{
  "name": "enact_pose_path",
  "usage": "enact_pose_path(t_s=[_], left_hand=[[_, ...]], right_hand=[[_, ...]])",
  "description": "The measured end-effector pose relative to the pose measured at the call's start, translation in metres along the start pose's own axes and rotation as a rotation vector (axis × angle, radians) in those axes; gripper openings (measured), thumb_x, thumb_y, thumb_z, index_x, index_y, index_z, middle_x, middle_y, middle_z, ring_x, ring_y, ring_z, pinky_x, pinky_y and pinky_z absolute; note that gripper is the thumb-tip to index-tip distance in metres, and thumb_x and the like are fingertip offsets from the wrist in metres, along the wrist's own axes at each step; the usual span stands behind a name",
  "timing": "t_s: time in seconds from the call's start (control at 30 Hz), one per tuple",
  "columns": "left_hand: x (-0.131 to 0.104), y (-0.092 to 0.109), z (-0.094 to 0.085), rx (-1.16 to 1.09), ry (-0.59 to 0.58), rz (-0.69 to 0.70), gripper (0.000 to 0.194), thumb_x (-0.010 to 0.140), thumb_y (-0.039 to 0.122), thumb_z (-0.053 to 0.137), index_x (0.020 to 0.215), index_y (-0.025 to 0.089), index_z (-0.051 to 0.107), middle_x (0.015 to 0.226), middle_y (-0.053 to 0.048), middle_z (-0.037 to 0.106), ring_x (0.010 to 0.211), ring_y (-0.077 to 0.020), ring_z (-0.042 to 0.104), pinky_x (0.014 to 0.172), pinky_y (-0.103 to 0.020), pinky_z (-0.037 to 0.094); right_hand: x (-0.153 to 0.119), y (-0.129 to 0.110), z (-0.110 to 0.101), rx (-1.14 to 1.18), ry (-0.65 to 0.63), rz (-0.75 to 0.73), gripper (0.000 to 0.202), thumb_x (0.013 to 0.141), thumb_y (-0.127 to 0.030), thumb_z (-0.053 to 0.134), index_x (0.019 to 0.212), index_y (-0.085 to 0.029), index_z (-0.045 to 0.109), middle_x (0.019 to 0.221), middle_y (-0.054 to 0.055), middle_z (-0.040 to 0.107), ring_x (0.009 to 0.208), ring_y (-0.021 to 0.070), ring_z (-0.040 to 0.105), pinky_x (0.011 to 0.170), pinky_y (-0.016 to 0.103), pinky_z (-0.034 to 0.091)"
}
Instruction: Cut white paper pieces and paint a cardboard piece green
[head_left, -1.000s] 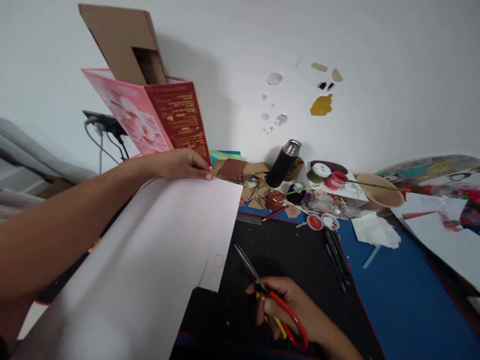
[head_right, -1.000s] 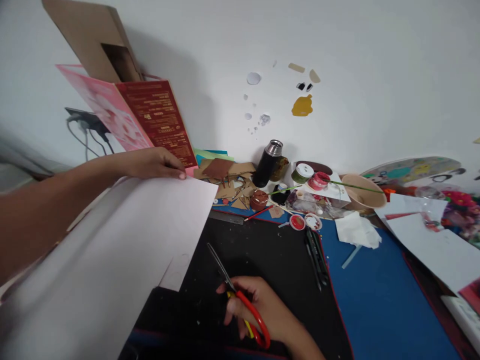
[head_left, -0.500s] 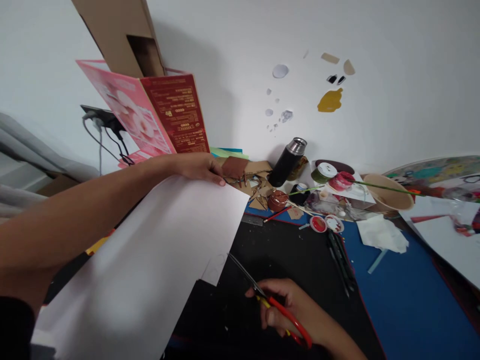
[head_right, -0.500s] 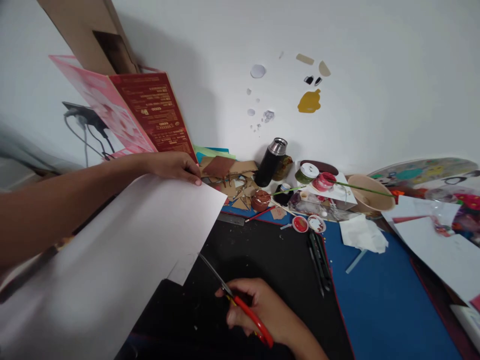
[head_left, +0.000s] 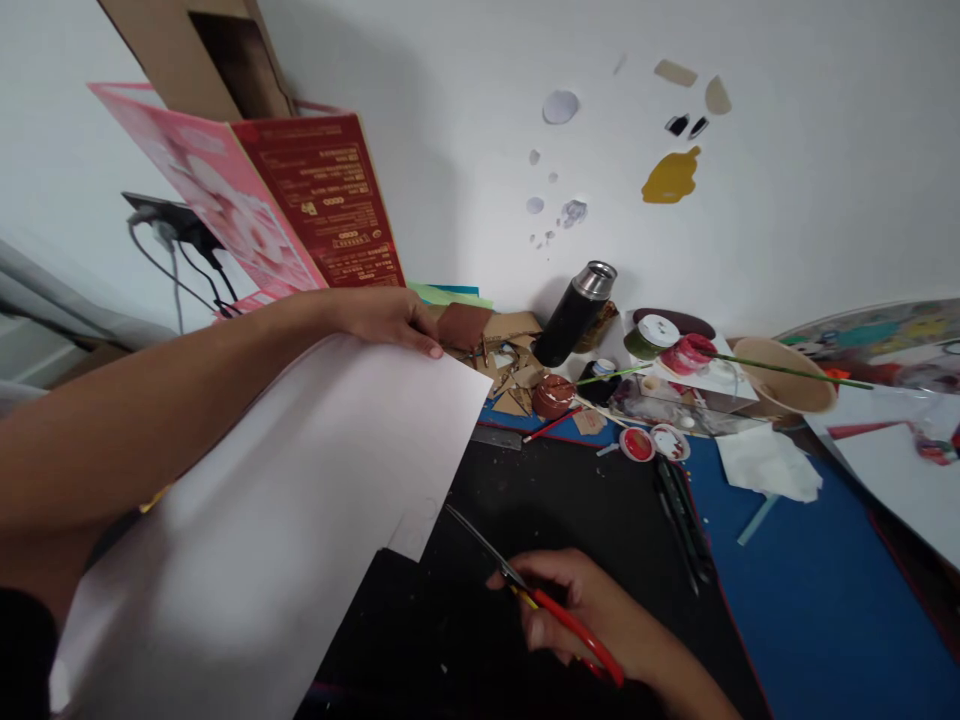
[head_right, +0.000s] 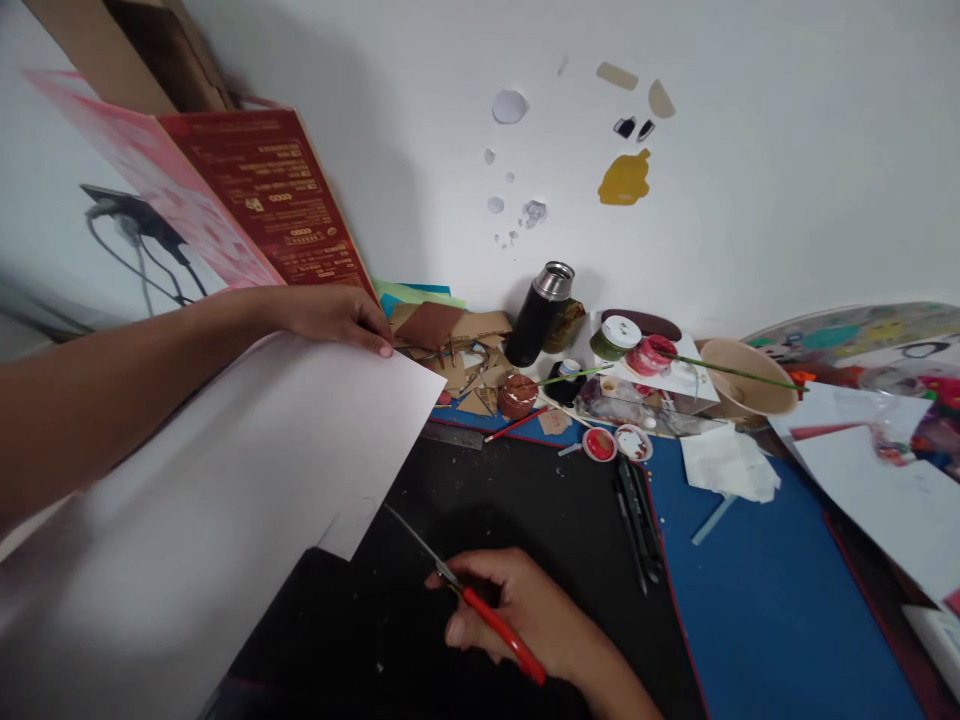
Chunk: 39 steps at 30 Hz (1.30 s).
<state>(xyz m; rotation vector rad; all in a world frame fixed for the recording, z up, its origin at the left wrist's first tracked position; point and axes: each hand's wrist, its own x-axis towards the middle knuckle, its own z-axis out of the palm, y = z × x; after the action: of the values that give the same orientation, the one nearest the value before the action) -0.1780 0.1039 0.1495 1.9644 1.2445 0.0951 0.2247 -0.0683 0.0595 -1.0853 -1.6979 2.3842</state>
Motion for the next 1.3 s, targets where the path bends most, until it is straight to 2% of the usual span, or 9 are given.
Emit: enact_pose_path(t_s=[0.23, 0.4, 0.53, 0.7, 0.8, 0.9, 1.13, 1.3], left_hand=[[-0.005, 0.002, 0.002, 0.022, -0.035, -0.008, 0.046, 0.095, 0.054, 0.071, 0.108, 0.012, 0.085, 0.09, -0.003, 0.081, 0.083, -0.0171, 0.066, 0.076, -0.025, 0.046], [0.0, 0.004, 0.008, -0.007, -0.045, 0.001, 0.043, 0.094, 0.051, 0.073, 0.103, 0.011, 0.084, 0.088, -0.002, 0.08, 0.08, -0.0157, 0.065, 0.071, -0.023, 0.046], [0.004, 0.008, 0.012, -0.034, -0.086, 0.025, 0.043, 0.095, 0.051, 0.072, 0.1, 0.01, 0.084, 0.083, -0.002, 0.079, 0.078, -0.0166, 0.064, 0.069, -0.024, 0.045], [0.009, 0.013, 0.018, -0.076, -0.113, 0.05, 0.042, 0.096, 0.051, 0.073, 0.103, 0.011, 0.085, 0.084, -0.002, 0.081, 0.079, -0.0173, 0.064, 0.07, -0.025, 0.047], [0.011, 0.014, 0.022, -0.065, -0.103, 0.054, 0.036, 0.097, 0.045, 0.073, 0.101, 0.011, 0.085, 0.086, -0.003, 0.082, 0.079, -0.0169, 0.065, 0.07, -0.025, 0.046], [0.014, 0.014, 0.023, -0.036, -0.087, 0.045, 0.034, 0.096, 0.044, 0.074, 0.099, 0.012, 0.086, 0.085, -0.003, 0.082, 0.077, -0.0162, 0.064, 0.069, -0.025, 0.044], [0.021, 0.009, 0.023, -0.039, -0.111, 0.09, 0.035, 0.09, 0.055, 0.078, 0.094, 0.021, 0.088, 0.08, -0.002, 0.081, 0.072, -0.0172, 0.066, 0.067, -0.026, 0.044], [0.023, 0.004, 0.023, -0.019, -0.106, 0.081, 0.038, 0.091, 0.055, 0.077, 0.096, 0.02, 0.088, 0.08, -0.003, 0.081, 0.074, -0.0176, 0.065, 0.07, -0.026, 0.045]], right_hand=[[0.002, -0.002, -0.003, -0.003, -0.009, -0.02, 0.079, 0.079, -0.074, 0.085, 0.129, -0.015, 0.077, 0.073, -0.003, 0.064, 0.051, 0.0052, 0.048, 0.046, 0.016, 0.038], [0.005, -0.006, -0.003, -0.009, -0.018, 0.03, 0.078, 0.076, -0.073, 0.088, 0.129, -0.016, 0.078, 0.071, -0.004, 0.063, 0.051, 0.006, 0.048, 0.046, 0.016, 0.04], [0.006, -0.006, -0.003, -0.014, -0.015, 0.017, 0.081, 0.076, -0.075, 0.087, 0.13, -0.016, 0.077, 0.071, -0.004, 0.063, 0.049, 0.0053, 0.046, 0.045, 0.017, 0.035], [0.008, -0.005, -0.003, -0.076, -0.007, -0.052, 0.075, 0.08, -0.072, 0.086, 0.127, -0.015, 0.078, 0.067, -0.006, 0.054, 0.053, 0.0064, 0.042, 0.048, 0.019, 0.032], [0.01, -0.004, -0.002, -0.134, -0.006, -0.121, 0.065, 0.082, -0.066, 0.087, 0.123, -0.016, 0.081, 0.069, -0.004, 0.056, 0.057, 0.0075, 0.04, 0.049, 0.02, 0.029], [0.012, -0.001, -0.002, -0.102, -0.022, -0.108, 0.065, 0.083, -0.065, 0.087, 0.126, -0.016, 0.08, 0.068, -0.004, 0.056, 0.055, 0.0075, 0.04, 0.049, 0.02, 0.03], [0.012, -0.001, -0.002, -0.082, -0.021, -0.106, 0.062, 0.084, -0.063, 0.087, 0.124, -0.017, 0.08, 0.066, -0.006, 0.051, 0.056, 0.0074, 0.038, 0.048, 0.02, 0.029], [0.012, -0.002, -0.001, -0.087, -0.011, -0.127, 0.058, 0.084, -0.06, 0.088, 0.123, -0.018, 0.081, 0.066, -0.006, 0.05, 0.057, 0.008, 0.037, 0.049, 0.021, 0.028]])
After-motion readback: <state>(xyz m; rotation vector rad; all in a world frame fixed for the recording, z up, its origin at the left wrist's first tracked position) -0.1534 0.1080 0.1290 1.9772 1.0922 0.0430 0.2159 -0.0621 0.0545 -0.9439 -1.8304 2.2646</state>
